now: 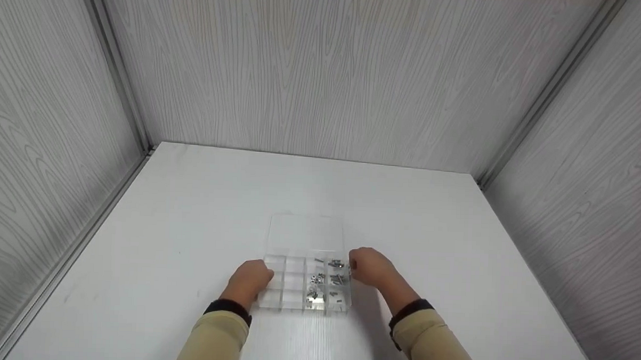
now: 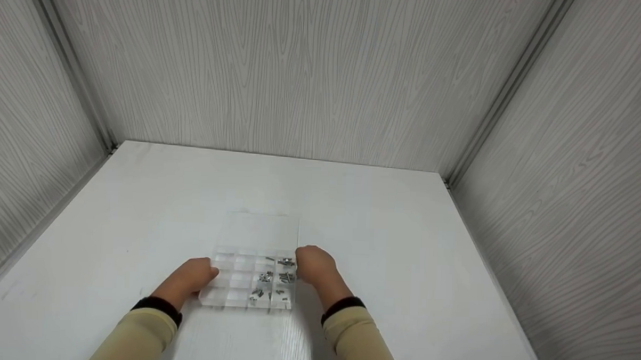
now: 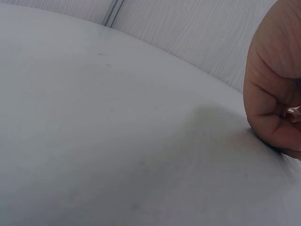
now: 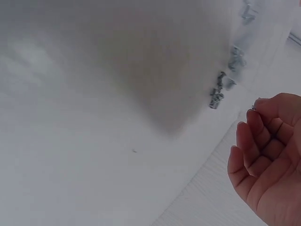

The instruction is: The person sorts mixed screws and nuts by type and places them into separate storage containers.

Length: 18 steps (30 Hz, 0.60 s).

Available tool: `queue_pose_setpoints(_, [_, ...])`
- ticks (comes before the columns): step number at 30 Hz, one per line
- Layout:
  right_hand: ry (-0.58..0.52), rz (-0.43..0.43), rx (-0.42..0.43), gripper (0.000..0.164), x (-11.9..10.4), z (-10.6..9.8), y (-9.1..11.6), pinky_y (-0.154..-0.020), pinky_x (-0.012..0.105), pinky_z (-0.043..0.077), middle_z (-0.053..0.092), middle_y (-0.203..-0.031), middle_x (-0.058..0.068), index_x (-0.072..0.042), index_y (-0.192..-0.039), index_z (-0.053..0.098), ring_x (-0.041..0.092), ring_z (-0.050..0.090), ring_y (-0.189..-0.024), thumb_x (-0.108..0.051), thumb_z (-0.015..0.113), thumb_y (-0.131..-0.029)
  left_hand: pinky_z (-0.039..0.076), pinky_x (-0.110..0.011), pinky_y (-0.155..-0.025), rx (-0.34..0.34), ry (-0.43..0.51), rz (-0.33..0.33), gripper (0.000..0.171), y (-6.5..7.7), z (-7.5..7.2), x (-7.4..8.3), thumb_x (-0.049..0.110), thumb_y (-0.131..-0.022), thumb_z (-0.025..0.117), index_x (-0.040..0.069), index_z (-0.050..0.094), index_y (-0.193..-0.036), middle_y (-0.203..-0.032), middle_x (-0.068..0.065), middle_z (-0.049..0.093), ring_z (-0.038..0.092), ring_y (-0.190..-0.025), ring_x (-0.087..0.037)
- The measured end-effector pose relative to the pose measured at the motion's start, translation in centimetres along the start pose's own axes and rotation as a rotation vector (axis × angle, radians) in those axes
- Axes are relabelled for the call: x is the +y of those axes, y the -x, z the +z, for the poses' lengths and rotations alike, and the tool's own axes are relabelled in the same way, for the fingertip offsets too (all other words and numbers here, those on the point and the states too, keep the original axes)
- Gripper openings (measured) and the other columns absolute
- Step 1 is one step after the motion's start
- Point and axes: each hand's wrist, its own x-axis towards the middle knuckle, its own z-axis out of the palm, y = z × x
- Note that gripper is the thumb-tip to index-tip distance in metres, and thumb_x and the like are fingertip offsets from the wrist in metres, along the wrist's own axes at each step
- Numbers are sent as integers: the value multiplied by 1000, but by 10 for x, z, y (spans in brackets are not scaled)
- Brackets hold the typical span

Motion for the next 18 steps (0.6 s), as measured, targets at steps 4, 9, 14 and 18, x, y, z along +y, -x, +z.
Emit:
queue_pose_setpoints(4, [5, -35, -13, 11, -9, -6, 2, -54, 30, 41, 51, -66, -2, -12, -72, 56, 15, 47, -61, -4, 62, -77, 46, -40, -77, 12, -12, 14, 26, 1, 0, 0, 18, -86, 47, -2, 62, -79, -88, -17, 63, 56, -78, -27])
queue_pose_setpoints(9, [37, -132, -38, 12, -13, -3, 6, -52, 28, 39, 50, -64, -5, -14, -70, 57, 12, 45, -58, -5, 61, -77, 47, -39, -75, 10, -16, 9, 26, 2, -1, 0, 18, -86, 48, -2, 61, -77, -86, -17, 62, 56, -76, -27])
queue_pose_setpoints(14, [41, -177, -104, 15, -16, 3, 9, -50, 26, 36, 48, -61, -6, -15, -68, 55, 11, 43, -56, -3, 61, -74, 47, -40, -76, 5, -18, 8, 26, -1, 1, -1, 18, -86, 48, -2, 62, -79, -87, -16, 63, 56, -75, -26])
queue_pose_setpoints(18, [26, -208, -163, 15, -16, 5, 10, -51, 25, 37, 48, -62, -7, -15, -68, 58, 10, 43, -56, -1, 61, -72, 46, -41, -78, 1, -25, 8, 26, -2, 0, -2, 18, -86, 47, -2, 62, -78, -90, -16, 63, 56, -77, -26])
